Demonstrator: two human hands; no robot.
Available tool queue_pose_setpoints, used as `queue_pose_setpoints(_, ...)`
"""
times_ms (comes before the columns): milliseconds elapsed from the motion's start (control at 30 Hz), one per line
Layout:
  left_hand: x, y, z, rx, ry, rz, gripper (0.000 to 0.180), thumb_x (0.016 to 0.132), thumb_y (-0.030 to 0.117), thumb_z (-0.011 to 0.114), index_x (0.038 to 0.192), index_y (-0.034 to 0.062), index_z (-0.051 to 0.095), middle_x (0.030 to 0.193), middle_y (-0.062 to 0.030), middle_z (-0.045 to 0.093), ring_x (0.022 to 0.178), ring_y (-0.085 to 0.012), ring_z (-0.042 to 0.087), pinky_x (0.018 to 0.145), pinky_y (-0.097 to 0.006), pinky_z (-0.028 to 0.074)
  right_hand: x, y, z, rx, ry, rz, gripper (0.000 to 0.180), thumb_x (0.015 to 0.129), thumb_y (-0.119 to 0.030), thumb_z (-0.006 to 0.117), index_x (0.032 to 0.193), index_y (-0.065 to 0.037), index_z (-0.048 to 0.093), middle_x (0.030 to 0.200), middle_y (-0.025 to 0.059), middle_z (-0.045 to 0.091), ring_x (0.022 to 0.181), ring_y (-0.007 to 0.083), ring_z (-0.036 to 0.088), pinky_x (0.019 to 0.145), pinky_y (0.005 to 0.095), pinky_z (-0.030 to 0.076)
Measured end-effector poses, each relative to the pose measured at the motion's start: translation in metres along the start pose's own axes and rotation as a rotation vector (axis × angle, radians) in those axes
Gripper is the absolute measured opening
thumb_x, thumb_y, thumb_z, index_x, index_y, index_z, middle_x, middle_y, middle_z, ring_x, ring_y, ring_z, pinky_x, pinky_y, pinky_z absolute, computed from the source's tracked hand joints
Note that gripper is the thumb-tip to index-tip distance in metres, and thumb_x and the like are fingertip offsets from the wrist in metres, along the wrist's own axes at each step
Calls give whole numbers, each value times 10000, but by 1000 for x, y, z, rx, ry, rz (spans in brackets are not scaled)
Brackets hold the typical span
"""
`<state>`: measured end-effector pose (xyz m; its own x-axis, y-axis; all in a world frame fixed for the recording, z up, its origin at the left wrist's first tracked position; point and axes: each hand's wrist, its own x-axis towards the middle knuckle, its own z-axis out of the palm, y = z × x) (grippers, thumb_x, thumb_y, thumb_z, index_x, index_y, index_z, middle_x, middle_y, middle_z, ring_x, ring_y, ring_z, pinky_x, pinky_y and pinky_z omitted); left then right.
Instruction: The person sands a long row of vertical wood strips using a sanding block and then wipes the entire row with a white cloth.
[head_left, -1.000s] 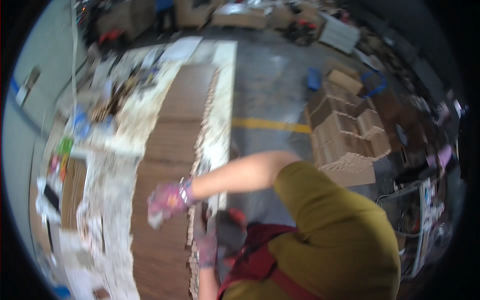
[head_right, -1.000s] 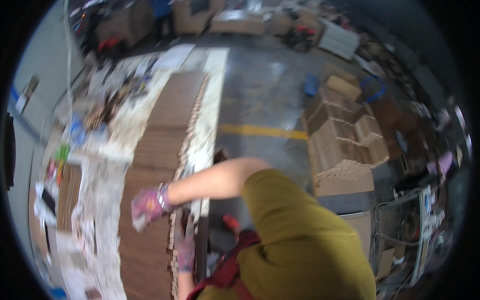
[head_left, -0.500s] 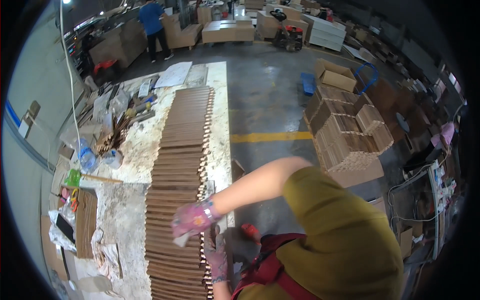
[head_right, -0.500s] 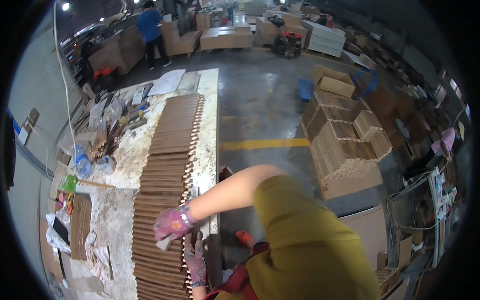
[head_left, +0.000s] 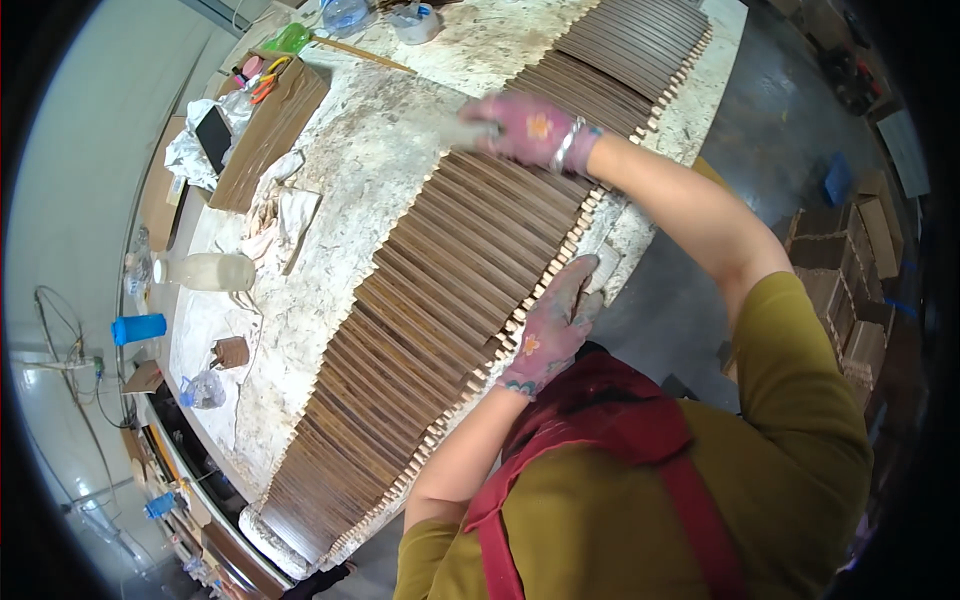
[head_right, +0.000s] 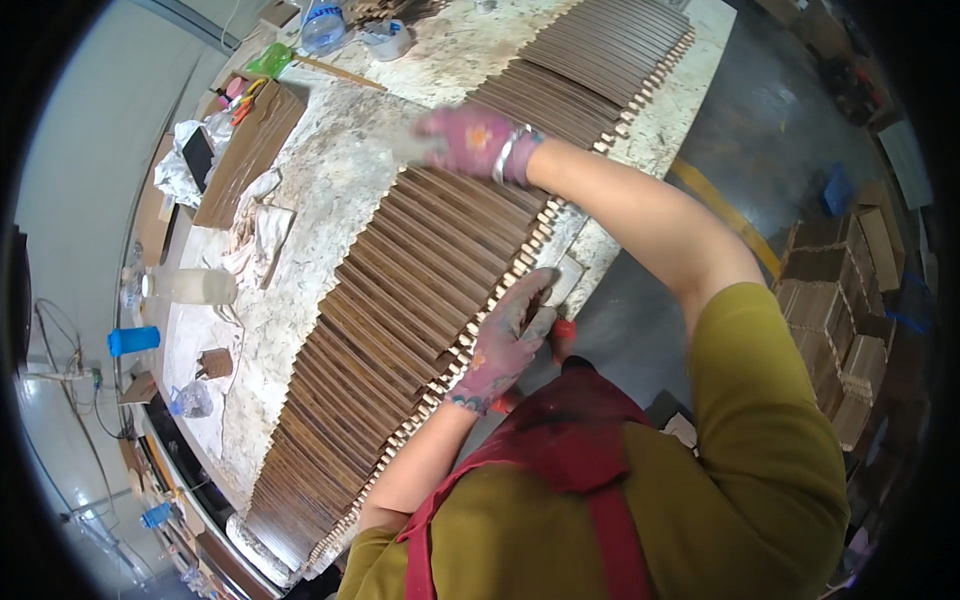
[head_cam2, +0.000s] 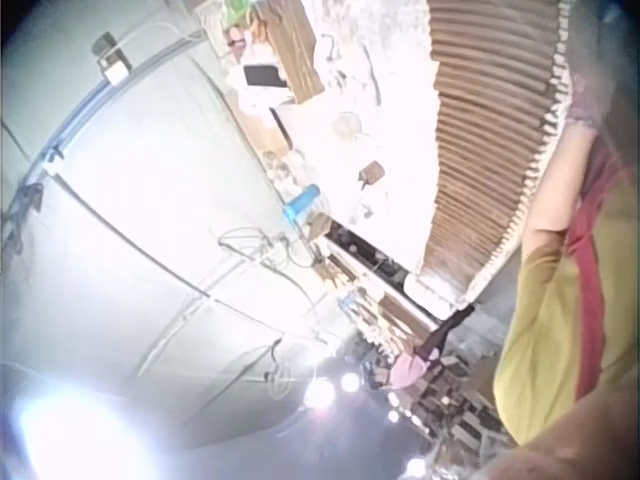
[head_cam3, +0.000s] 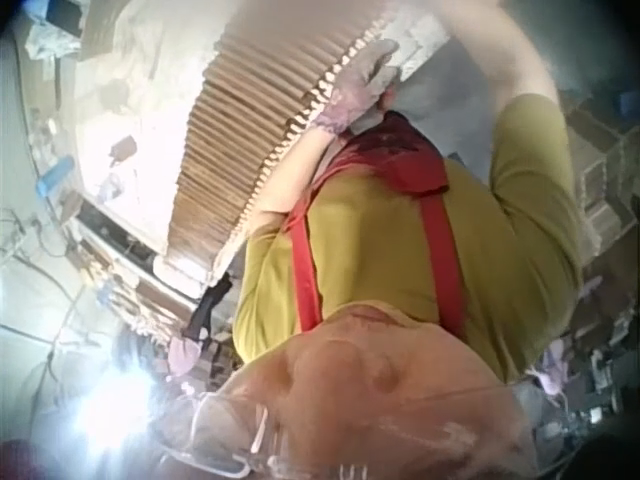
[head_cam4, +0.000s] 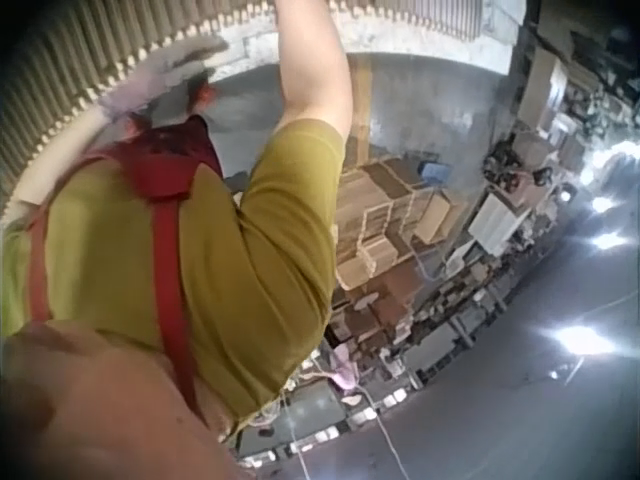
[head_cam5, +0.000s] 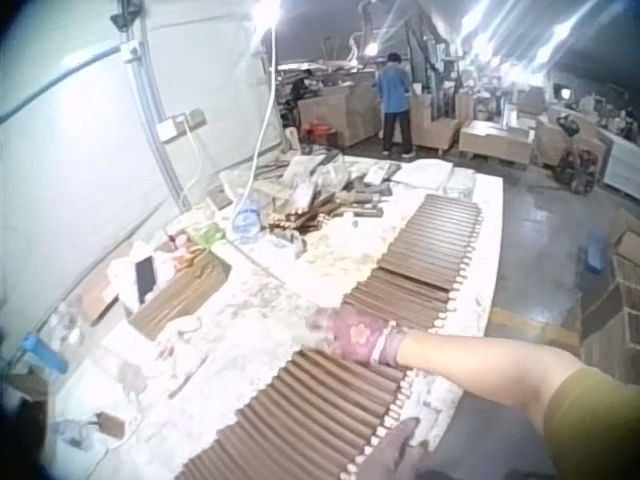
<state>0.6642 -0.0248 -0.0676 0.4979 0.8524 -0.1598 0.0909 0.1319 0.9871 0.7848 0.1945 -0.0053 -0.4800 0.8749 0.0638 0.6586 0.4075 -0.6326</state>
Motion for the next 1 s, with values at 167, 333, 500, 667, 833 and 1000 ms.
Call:
queue_pose_setpoints(167,4,-9,3,21,29,31,445,986,36,455,1415,-67,396,1107,-83,566,936,-122,561,849,-265,469,-59,-31,-1,-151,-329,-244,425,867,-237,667,1282,-183,592,1176,96,639,1012,228,648,891,407,520)
queue_pose_setpoints(333,6,-3,23,-184,79,-40,409,983,40,422,1375,-73,394,884,-58,548,754,-132,566,717,-259,479,-4,31,6,-78,34,-338,402,891,-278,605,1265,-132,578,1196,133,621,937,360,645,878,419,510)
queue_pose_setpoints(500,18,32,17,-381,-8,-129,481,1000,89,494,1434,-54,343,1040,-56,515,865,-128,541,774,-263,479,3,-1,18,-216,-74,-230,363,873,-237,646,1217,-134,588,1174,171,605,966,370,646,832,458,503)
queue_pose_setpoints(667,33,18,28,12,7,-176,543,1008,140,531,1473,-36,312,1178,-62,527,987,-142,551,901,-274,464,13,10,18,-230,-94,-308,423,861,-273,672,1260,-191,560,1133,110,596,961,320,638,812,439,501)
queue_pose_setpoints(833,36,15,24,-216,129,-229,512,1008,191,559,1447,0,377,1254,-83,558,1092,-158,556,976,-285,424,-61,-13,10,-370,-315,-452,432,852,-254,664,1270,-194,578,1130,84,608,945,247,621,825,396,487)
queue_pose_setpoints(1000,31,-1,28,208,192,-81,424,1014,255,532,1386,57,490,879,-26,560,716,-99,521,647,-253,471,-110,13,-26,-65,-583,-559,421,842,-224,675,1250,-162,596,1150,72,612,1046,235,592,914,396,462)
